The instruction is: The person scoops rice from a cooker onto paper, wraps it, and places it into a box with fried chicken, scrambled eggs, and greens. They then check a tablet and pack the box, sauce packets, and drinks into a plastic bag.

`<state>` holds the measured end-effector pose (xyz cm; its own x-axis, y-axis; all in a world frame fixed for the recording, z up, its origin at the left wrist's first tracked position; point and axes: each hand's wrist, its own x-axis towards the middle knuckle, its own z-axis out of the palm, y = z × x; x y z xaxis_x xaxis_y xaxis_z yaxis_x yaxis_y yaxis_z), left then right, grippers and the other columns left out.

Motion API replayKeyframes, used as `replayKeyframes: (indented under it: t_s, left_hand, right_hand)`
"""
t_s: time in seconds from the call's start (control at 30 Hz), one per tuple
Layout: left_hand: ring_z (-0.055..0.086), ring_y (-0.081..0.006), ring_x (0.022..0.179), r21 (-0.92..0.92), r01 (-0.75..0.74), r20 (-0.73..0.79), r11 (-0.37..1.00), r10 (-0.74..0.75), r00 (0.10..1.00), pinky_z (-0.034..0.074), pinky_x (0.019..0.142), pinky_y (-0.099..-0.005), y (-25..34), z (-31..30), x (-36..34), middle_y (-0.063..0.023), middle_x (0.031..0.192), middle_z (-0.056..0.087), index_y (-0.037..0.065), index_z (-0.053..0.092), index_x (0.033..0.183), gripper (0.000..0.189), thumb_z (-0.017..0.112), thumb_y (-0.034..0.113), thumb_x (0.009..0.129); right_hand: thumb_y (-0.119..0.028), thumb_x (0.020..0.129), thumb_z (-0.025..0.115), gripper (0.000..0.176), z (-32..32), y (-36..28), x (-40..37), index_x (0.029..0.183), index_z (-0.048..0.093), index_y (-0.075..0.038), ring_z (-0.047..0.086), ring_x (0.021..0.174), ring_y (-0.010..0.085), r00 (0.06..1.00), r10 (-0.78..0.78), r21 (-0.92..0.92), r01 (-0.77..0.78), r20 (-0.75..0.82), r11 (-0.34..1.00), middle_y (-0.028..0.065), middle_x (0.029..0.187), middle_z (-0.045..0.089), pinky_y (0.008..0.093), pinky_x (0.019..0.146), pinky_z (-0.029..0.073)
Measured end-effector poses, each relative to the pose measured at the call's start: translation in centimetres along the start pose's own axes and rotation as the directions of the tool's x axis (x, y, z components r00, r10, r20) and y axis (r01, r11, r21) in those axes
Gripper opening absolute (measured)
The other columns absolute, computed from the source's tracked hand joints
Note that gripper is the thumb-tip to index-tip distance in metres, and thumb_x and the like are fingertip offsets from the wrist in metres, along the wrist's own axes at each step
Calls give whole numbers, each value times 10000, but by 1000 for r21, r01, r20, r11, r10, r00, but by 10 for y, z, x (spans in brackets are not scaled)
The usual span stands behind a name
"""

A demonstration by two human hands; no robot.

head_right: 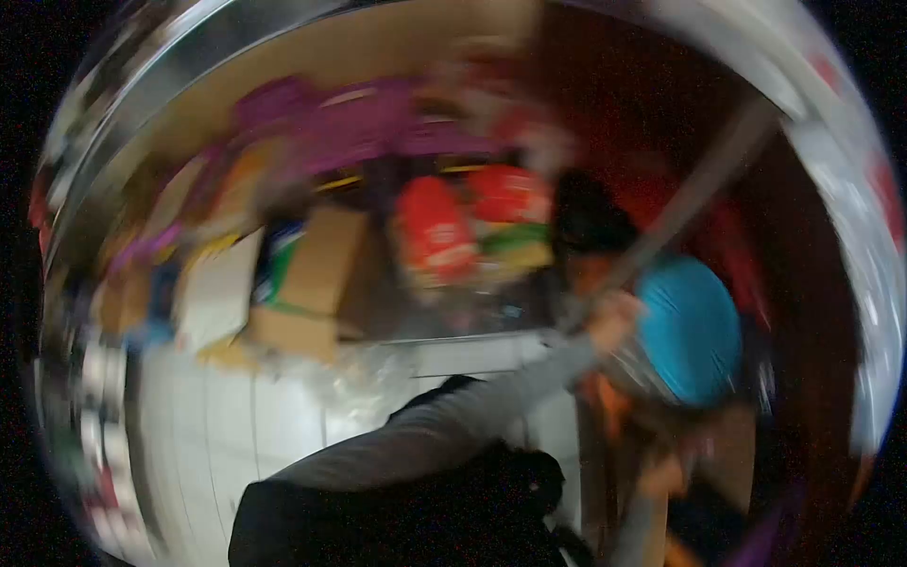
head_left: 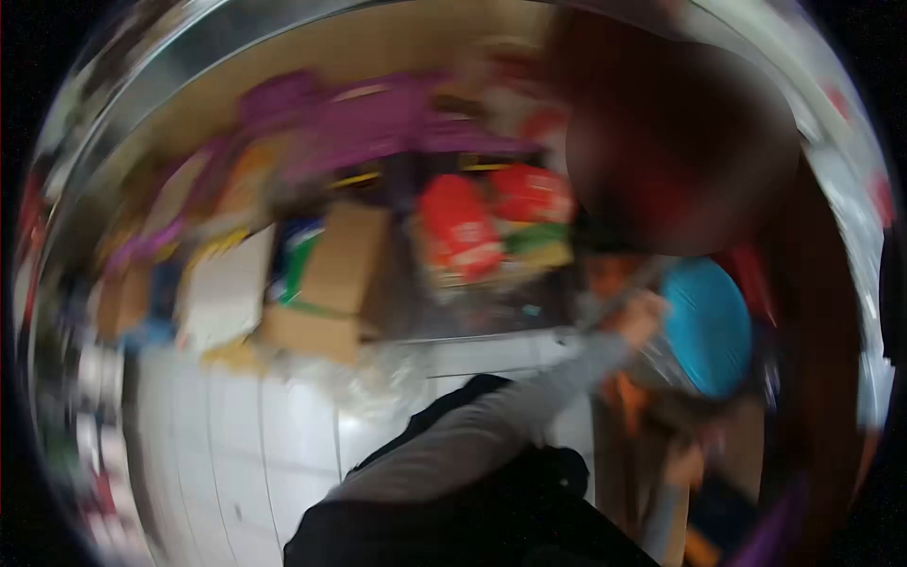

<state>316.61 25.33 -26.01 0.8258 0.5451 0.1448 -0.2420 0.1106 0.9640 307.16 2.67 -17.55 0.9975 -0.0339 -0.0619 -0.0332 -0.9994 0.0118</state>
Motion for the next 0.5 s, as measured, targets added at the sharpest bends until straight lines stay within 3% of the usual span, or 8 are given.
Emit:
replayKeyframes:
  t_s: [0.07,0.1,0.13,0.17,0.3,0.4,0.47,0.5]
  left_hand:
    - [553,-194,774,666,-72,-48,743,139,989,475,702,-334,-80,-17,29,-41,835,543,60,559,1020,277,426,290,940]
    - [501,-148,561,227,177,-120,958,-153,981,431,482,-329,37,-18,-3,-5,612,497,118,555,747,218,518,267,903]
    - [531,-133,633,-240,307,181,921,-268,946,445,535,-300,-35,-32,21,-7,674,528,115,569,805,182,547,275,890]
    - [553,-207,854,-85,309,29,947,-307,951,464,773,-384,-33,-24,23,-76,931,565,85,572,1054,328,465,367,924]
    - [533,-203,1022,-282,272,90,920,-257,962,435,881,-375,5,-26,18,-66,1115,580,37,546,1151,318,535,238,905]
    - [547,-160,969,-351,225,130,909,-191,973,441,868,-321,-9,-32,20,-63,1059,589,23,555,1082,255,576,189,890]
    - [545,-149,961,-350,267,168,898,-221,961,433,864,-313,8,-27,18,-62,1058,592,27,550,1096,269,565,210,899]
    - [544,-145,958,-338,262,169,904,-216,962,430,861,-310,5,-30,21,-62,1057,594,30,546,1106,278,561,220,903]
  right_hand:
    - [-344,803,551,347,23,-9,13,860,613,-7,616,683,286,971,-182,65,194,-158,979,154,754,631,399,614,487]
    - [-322,782,561,288,35,-15,15,803,620,-41,602,629,277,937,-268,64,289,-226,955,143,700,618,406,568,471]
    - [-300,760,571,233,47,-24,15,745,627,-74,588,575,267,913,-326,57,350,-246,935,132,647,605,413,522,455]
    - [-278,739,581,185,55,-29,7,688,634,-108,574,520,258,909,-354,73,377,-218,923,121,593,592,420,476,439]
    - [-398,747,642,371,26,-18,-19,887,662,-55,632,770,315,860,-495,301,509,-127,807,182,871,644,426,640,500]
    - [-387,800,598,409,-16,47,-23,965,621,-14,621,798,344,728,-527,210,653,-438,728,178,903,632,407,696,498]
    - [-372,794,600,478,-48,108,-28,1131,558,-34,576,980,333,983,-140,132,155,-120,979,156,1094,594,431,820,456]
    - [-362,792,585,556,-51,144,-34,1244,480,-56,444,1174,363,948,-68,-333,-42,-312,942,168,1299,455,533,932,353]
